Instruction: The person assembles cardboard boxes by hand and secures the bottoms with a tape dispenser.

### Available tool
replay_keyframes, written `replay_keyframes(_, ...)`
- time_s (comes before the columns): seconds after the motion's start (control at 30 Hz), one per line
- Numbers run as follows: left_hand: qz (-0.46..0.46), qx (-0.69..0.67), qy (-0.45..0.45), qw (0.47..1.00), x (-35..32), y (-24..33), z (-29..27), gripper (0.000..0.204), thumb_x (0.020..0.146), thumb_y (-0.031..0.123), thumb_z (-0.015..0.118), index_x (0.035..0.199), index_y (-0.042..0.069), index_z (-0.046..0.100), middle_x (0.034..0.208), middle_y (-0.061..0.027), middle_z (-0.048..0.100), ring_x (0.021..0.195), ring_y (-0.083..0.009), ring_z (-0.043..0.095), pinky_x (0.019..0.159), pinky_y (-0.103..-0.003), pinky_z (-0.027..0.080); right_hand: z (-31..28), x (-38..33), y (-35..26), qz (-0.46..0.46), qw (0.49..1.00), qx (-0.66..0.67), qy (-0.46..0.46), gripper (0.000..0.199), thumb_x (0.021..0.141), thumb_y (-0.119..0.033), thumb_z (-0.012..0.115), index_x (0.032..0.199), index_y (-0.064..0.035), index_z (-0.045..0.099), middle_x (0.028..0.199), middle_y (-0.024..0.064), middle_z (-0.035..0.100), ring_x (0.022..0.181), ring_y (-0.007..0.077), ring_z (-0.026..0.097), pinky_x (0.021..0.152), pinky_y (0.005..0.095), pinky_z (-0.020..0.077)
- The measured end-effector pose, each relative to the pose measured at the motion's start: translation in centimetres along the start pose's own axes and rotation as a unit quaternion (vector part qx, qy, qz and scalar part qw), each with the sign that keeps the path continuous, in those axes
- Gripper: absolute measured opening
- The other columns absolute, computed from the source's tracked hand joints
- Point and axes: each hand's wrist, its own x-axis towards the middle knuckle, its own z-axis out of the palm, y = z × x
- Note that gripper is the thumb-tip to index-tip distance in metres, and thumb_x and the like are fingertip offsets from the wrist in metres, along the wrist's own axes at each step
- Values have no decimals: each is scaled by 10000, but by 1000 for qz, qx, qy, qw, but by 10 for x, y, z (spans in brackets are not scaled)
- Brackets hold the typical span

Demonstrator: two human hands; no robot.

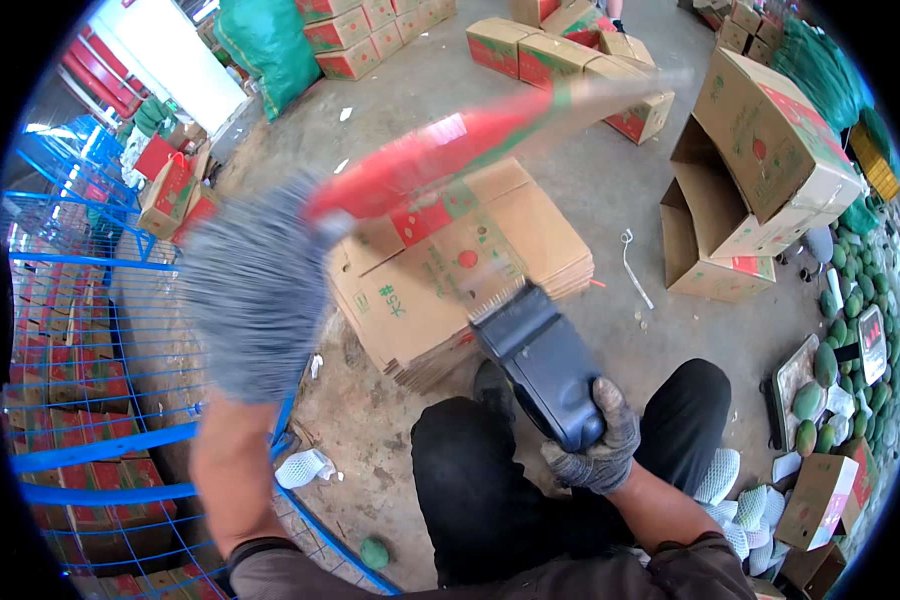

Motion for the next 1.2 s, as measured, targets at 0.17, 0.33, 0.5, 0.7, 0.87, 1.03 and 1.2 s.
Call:
replay_keyframes(0.17,-90,-148,29,984,80,-63,-4,397,866,326,767,1176,84,715,1043,-109,745,919,-215,728,830,-371,573,45,164,-23,-136,979,-139,62,814,749,-200,828,1440,28,461,1245,240,630,1145,317,658,989,418,513)
replay_keyframes(0.33,-89,22,112,990,69,-85,170,661,836,311,764,1401,52,538,1351,-184,595,1321,-366,507,1104,-488,388,152,260,74,-108,983,-91,116,706,737,-226,786,1370,-20,550,1231,197,671,1091,328,686,948,394,538)
replay_keyframes(0.5,-44,-247,-353,901,-94,73,219,1058,713,601,746,1514,22,370,1594,-258,289,1472,-469,261,1175,-632,195,204,314,164,219,957,-158,-104,647,764,-288,755,1354,-87,580,1234,187,669,1109,360,652,955,434,520)
replay_keyframes(0.7,-56,-264,-342,900,-220,150,215,821,845,472,670,1522,95,401,1615,-165,309,1470,-429,281,1153,-700,133,232,287,190,223,933,-211,-186,572,762,-359,750,1271,-132,623,1181,153,697,1097,321,664,926,431,531)
replay_keyframes(0.87,-38,-226,-346,910,-200,167,219,761,855,406,658,1505,89,423,1594,-175,342,1440,-428,334,1138,-691,199,186,278,167,255,919,-232,-193,590,770,-369,775,1289,-140,613,1134,136,716,1068,330,673,933,404,535)
replay_keyframes(1.03,-38,-211,-317,924,-215,162,217,690,892,342,603,1483,24,439,1555,-220,394,1404,-448,391,1136,-648,265,76,109,93,223,936,-196,-190,717,767,-259,811,1392,-52,529,1217,236,660,1133,364,645,987,422,506)
replay_keyframes(1.2,14,-213,-283,935,-180,142,162,563,926,257,566,1421,-2,504,1454,-223,518,1315,-400,516,1095,-520,402,-20,-32,-4,201,930,-270,-145,742,723,-311,831,1329,29,572,1176,238,682,1050,385,674,914,433,535)
